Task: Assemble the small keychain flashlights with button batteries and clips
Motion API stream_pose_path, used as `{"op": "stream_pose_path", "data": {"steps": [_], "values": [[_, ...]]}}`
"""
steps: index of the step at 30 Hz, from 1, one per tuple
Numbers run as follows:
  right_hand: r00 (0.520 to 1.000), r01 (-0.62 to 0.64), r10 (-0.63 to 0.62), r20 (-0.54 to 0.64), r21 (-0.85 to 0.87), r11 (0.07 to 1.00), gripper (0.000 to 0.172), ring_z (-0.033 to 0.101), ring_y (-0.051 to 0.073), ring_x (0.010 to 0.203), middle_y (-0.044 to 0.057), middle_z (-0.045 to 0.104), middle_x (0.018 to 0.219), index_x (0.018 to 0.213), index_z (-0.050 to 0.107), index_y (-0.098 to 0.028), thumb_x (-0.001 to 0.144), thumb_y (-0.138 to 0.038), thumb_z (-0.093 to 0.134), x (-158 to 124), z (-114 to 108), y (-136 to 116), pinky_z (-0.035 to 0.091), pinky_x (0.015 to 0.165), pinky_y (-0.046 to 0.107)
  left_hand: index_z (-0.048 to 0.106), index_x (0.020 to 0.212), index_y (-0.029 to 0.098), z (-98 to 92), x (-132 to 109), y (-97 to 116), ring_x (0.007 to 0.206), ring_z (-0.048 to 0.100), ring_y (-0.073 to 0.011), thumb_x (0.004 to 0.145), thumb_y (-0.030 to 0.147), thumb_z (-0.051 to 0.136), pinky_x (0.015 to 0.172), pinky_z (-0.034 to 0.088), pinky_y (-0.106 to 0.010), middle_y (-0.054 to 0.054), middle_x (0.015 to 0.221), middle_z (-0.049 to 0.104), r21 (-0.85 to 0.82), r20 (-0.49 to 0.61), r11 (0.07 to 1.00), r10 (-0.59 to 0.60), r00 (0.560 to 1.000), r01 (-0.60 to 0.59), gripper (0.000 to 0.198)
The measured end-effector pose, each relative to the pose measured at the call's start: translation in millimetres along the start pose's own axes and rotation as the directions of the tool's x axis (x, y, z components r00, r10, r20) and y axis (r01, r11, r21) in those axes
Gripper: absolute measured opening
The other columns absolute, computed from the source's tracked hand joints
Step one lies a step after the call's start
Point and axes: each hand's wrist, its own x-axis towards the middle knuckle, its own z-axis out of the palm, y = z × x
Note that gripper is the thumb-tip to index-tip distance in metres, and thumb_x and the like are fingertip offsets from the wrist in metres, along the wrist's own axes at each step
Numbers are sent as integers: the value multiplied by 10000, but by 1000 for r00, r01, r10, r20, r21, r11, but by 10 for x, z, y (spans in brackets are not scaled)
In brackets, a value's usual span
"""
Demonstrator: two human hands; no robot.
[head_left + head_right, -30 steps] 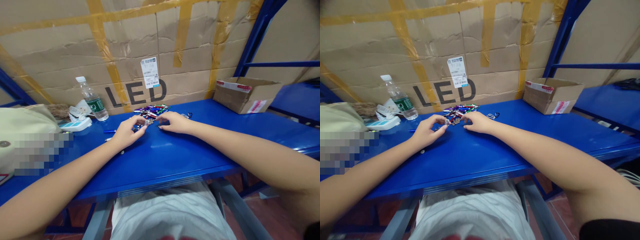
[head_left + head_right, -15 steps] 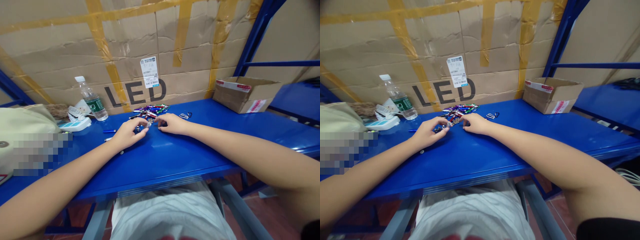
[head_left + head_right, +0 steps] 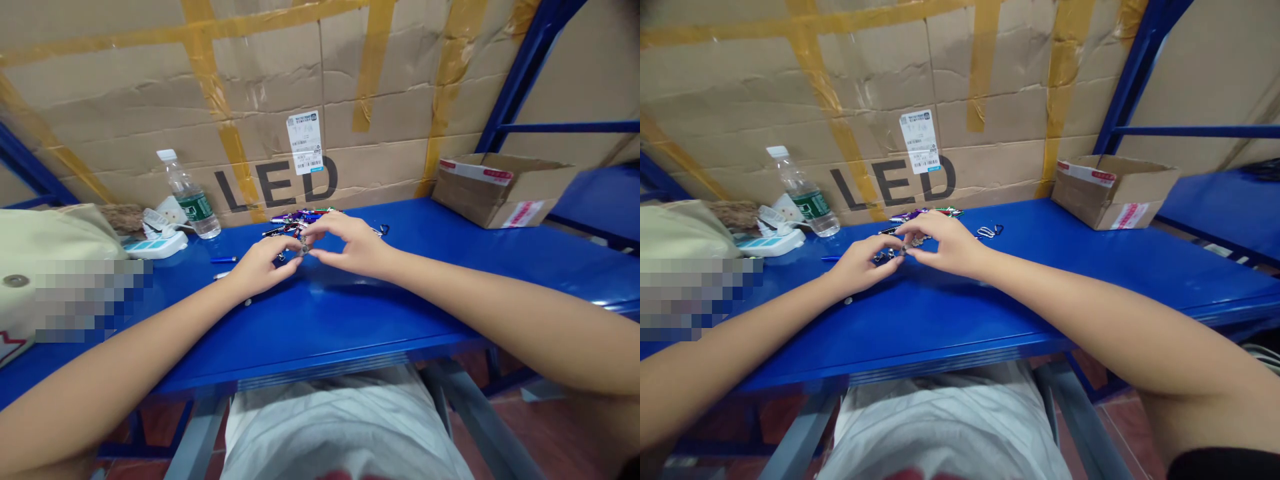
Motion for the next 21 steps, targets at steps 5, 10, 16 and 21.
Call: {"op": "stream_pose_path", "data": {"steps": [5, 10, 16, 21], "values": [[999, 42, -42, 17, 10, 999, 204, 610, 184, 892, 60, 694, 974, 1016, 624, -194, 813, -200, 606, -20, 67, 22, 459, 834, 364, 616, 947, 207, 3, -3, -1, 901, 654, -184, 834, 324, 519, 839, 498, -312, -43, 972, 706, 11, -2, 1000, -1, 1000, 1, 190], [999, 37, -38, 14, 17, 999, 171, 614, 186, 906, 64, 699, 978, 998, 636, -199, 832, -209, 592, -21, 77, 18, 460, 848, 373, 608, 967, 203, 17, -6, -20, 923, 655, -187, 838, 304, 526, 847, 494, -319, -46, 990, 709, 10, -21, 999, 54, 998, -54, 184], [998, 69, -69, -4, 25, 997, 144, 625, 176, 906, 67, 703, 968, 979, 637, -185, 846, -196, 583, -16, 85, 4, 464, 854, 364, 601, 970, 200, 11, 4, -9, 937, 649, -191, 847, 279, 537, 862, 479, -337, -52, 996, 709, 3, -31, 995, 102, 994, -102, 160], [997, 83, -83, -6, 31, 996, 147, 624, 173, 914, 68, 701, 970, 982, 639, -186, 846, -190, 584, -24, 104, 30, 466, 861, 367, 598, 973, 199, 4, 2, -17, 929, 646, -192, 848, 269, 543, 856, 472, -336, -50, 979, 709, 5, -38, 993, 119, 992, -119, 154]]}}
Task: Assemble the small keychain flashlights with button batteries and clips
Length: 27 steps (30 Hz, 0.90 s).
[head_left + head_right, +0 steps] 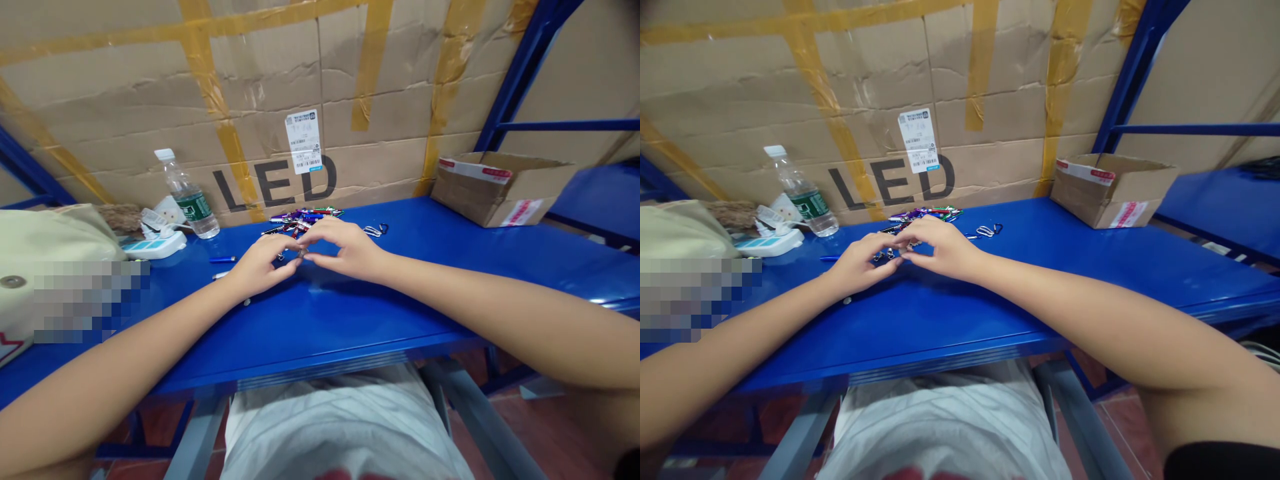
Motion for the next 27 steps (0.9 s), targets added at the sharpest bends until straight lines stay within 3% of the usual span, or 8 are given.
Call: {"op": "stream_pose_path", "data": {"steps": [8, 11, 13, 18, 22, 27], "values": [[998, -55, 55, -5, -21, 998, 164, 614, 177, 905, 59, 691, 968, 989, 637, -188, 829, -216, 610, 2, -41, -4, 463, 859, 366, 608, 985, 199, 1, -2, -22, 969, 634, -197, 865, 322, 512, 876, 456, -343, -50, 1020, 702, 48, 49, 998, -50, 998, 47, 197], [995, -94, 92, -48, -50, 994, 187, 611, 162, 856, 60, 686, 936, 1005, 636, -164, 822, -180, 607, 5, -29, 82, 475, 809, 328, 616, 987, 193, -123, 11, -118, 972, 631, -202, 871, 333, 505, 897, 439, -353, -48, 1004, 702, 117, 59, 993, -39, 998, 32, 213], [990, -141, 138, -38, -93, 986, 178, 608, 163, 856, 61, 681, 917, 993, 645, -158, 821, -162, 597, 20, 4, 175, 473, 795, 318, 620, 982, 188, -253, 6, -223, 968, 630, -212, 863, 345, 516, 896, 434, -359, -55, 1004, 702, 186, 2, 981, -57, 998, 56, 222], [957, -156, 201, 208, -215, 964, 134, 588, 182, 889, 65, 679, 926, 933, 676, -166, 827, -186, 597, 119, 141, 440, 443, 836, 337, 622, 987, 189, -499, -60, -470, 976, 621, -224, 861, 373, 521, 880, 434, -362, -67, 1025, 697, 289, -107, 940, -160, 981, 184, 245], [897, -161, 272, 349, -317, 935, 175, 571, 195, 890, 92, 652, 928, 944, 709, -165, 835, -233, 590, 242, 313, 551, 430, 818, 328, 621, 976, 188, -501, -98, -544, 975, 617, -222, 867, 365, 510, 881, 421, -366, -65, 1022, 694, 295, -53, 939, -170, 984, 178, 236], [846, -156, 336, 414, -412, 898, 213, 561, 208, 887, 90, 640, 929, 946, 735, -218, 844, -263, 553, 377, 542, 553, 413, 764, 313, 613, 993, 181, -446, -112, -551, 964, 609, -215, 874, 347, 511, 889, 404, -368, -59, 989, 692, 267, 9, 955, -132, 991, 125, 228]]}}
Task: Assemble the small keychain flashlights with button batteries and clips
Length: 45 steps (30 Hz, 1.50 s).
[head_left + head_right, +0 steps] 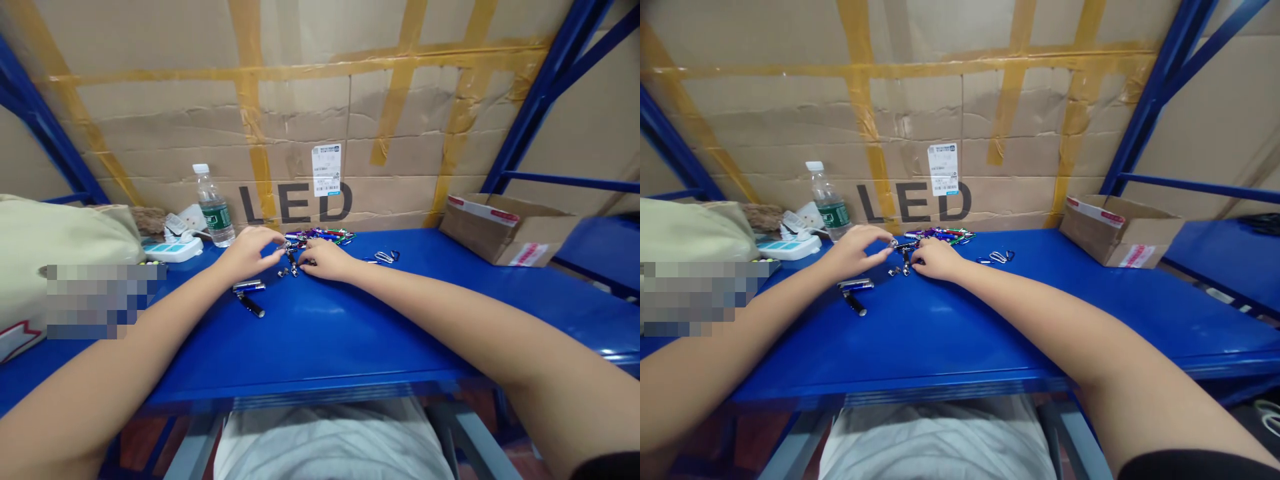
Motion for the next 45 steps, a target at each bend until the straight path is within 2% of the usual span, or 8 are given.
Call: {"op": "stream_pose_path", "data": {"steps": [10, 19, 23, 28, 32, 35, 38, 45], "values": [[911, -246, 187, 368, 119, 962, 178, 619, 143, 723, 42, 720, 882, 911, 719, -164, 770, -182, 613, 359, -141, -14, 417, 630, 223, 615, 978, 197, 16, -4, 15, 942, 609, -207, 874, 341, 505, 862, 399, -350, -45, 976, 682, -25, 50, 1000, 16, 999, -15, 209], [806, -280, 306, 506, -129, 951, 167, 581, 185, 639, 80, 670, 751, 840, 676, -127, 756, -248, 595, 512, -376, -259, 395, 561, 289, 618, 959, 208, 21, 6, 32, 952, 612, -207, 871, 329, 502, 867, 397, -355, -40, 998, 686, -27, 92, 999, 22, 996, -19, 190], [821, -236, 242, 518, -78, 969, 140, 561, 166, 635, 70, 658, 780, 789, 647, -142, 746, -252, 572, 453, -368, -187, 386, 554, 276, 617, 964, 207, 30, -5, 37, 980, 606, -215, 869, 338, 501, 880, 390, -365, -45, 1027, 686, -41, 91, 999, 20, 996, -17, 199], [911, -224, 128, 391, 210, 952, 77, 546, 128, 634, 23, 646, 737, 749, 620, -164, 721, -192, 554, 42, -361, -99, 392, 575, 242, 616, 971, 209, 57, -11, 71, 966, 612, -206, 875, 339, 494, 882, 393, -353, -36, 1010, 690, -84, 155, 996, 24, 988, -11, 202], [982, -183, 148, 117, 393, 901, 62, 544, 122, 659, 15, 632, 745, 768, 595, -167, 726, -169, 549, -425, -417, -80, 419, 623, 246, 628, 948, 206, 84, 17, 179, 929, 626, -200, 871, 344, 504, 850, 421, -333, -35, 992, 694, -132, 201, 989, 97, 975, -71, 201], [985, -104, 151, -82, 417, 903, 44, 520, 123, 641, 8, 589, 710, 744, 556, -175, 773, -198, 533, -662, -475, -73, 428, 626, 262, 631, 963, 208, 117, 46, 309, 908, 632, -192, 870, 332, 512, 852, 430, -329, -35, 985, 700, -188, 232, 976, 151, 961, -108, 196], [972, 112, -31, -233, 342, 933, 40, 542, 147, 753, 34, 590, 793, 750, 545, -182, 788, -195, 544, -745, -526, -93, 450, 719, 299, 627, 975, 205, 156, 60, 428, 925, 630, -185, 871, 318, 512, 872, 433, -323, -38, 992, 701, -243, 234, 963, 175, 956, -117, 191], [927, 330, -255, -276, 274, 903, 56, 585, 166, 943, 73, 624, 954, 775, 565, -189, 800, -147, 537, -743, -568, -226, 468, 853, 320, 618, 952, 187, 188, 40, 488, 877, 635, -167, 859, 313, 523, 829, 467, -287, -30, 947, 699, -282, 132, 958, 93, 987, -52, 183]]}}
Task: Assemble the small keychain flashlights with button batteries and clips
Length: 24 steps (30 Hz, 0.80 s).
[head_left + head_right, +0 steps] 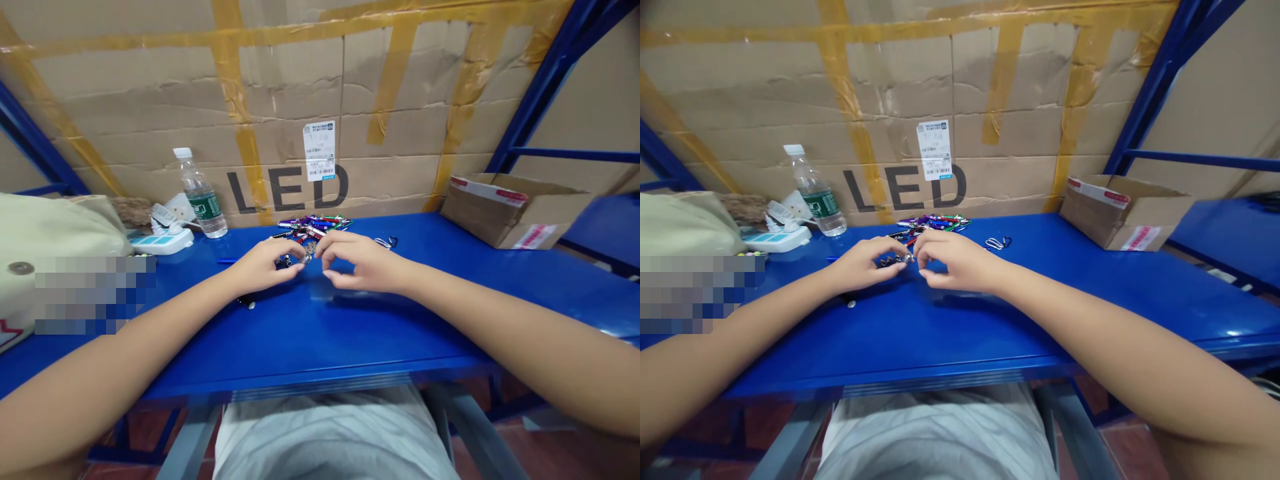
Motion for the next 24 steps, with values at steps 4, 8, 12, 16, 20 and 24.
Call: {"op": "stream_pose_path", "data": {"steps": [4, 8, 12, 16, 20, 24], "values": [[1000, -16, 16, 22, -16, 1000, 66, 578, 175, 1031, 89, 615, 1076, 785, 576, -189, 787, -129, 550, -23, 23, 12, 462, 906, 337, 623, 957, 190, -8, -10, -16, 856, 636, -166, 857, 311, 519, 826, 470, -290, -28, 930, 698, 22, -27, 1000, -5, 1000, 5, 188], [998, -7, 7, 61, 6, 1000, 82, 573, 177, 1049, 86, 613, 1091, 808, 584, -195, 782, -122, 557, -38, 46, 40, 462, 924, 339, 626, 967, 199, -10, -11, -15, 859, 635, -171, 861, 321, 507, 833, 471, -302, -28, 929, 697, 43, -34, 999, -15, 999, 16, 201], [998, -19, 18, 54, 11, 1000, 79, 555, 186, 1096, 97, 589, 1170, 808, 591, -190, 781, -121, 563, -31, 65, 33, 445, 954, 343, 633, 950, 198, -19, -7, 1, 862, 636, -176, 863, 318, 501, 840, 467, -309, -35, 932, 701, 50, -28, 999, 1, 1000, 0, 199], [997, -24, 21, 75, 35, 999, 76, 586, 171, 993, 80, 619, 1059, 815, 598, -191, 788, -130, 561, -22, 60, 9, 472, 896, 326, 636, 958, 201, -23, -6, 13, 882, 634, -181, 863, 334, 492, 855, 460, -319, -36, 953, 703, 54, -25, 998, -22, 999, 23, 218], [999, -42, 40, 35, 42, 998, 63, 581, 161, 942, 65, 617, 976, 816, 591, -189, 808, -146, 545, -16, 38, -8, 472, 863, 319, 631, 972, 199, -20, -11, 1, 888, 635, -181, 865, 341, 495, 860, 450, -321, -34, 949, 707, 69, -31, 997, -33, 999, 35, 223], [995, -74, 74, -72, 15, 997, 44, 562, 166, 881, 53, 594, 881, 792, 569, -181, 809, -146, 550, 1, 44, -6, 464, 811, 317, 628, 961, 194, -20, -11, -3, 908, 635, -179, 871, 324, 512, 870, 435, -319, -33, 961, 707, 65, -8, 997, 33, 999, -33, 196]]}}
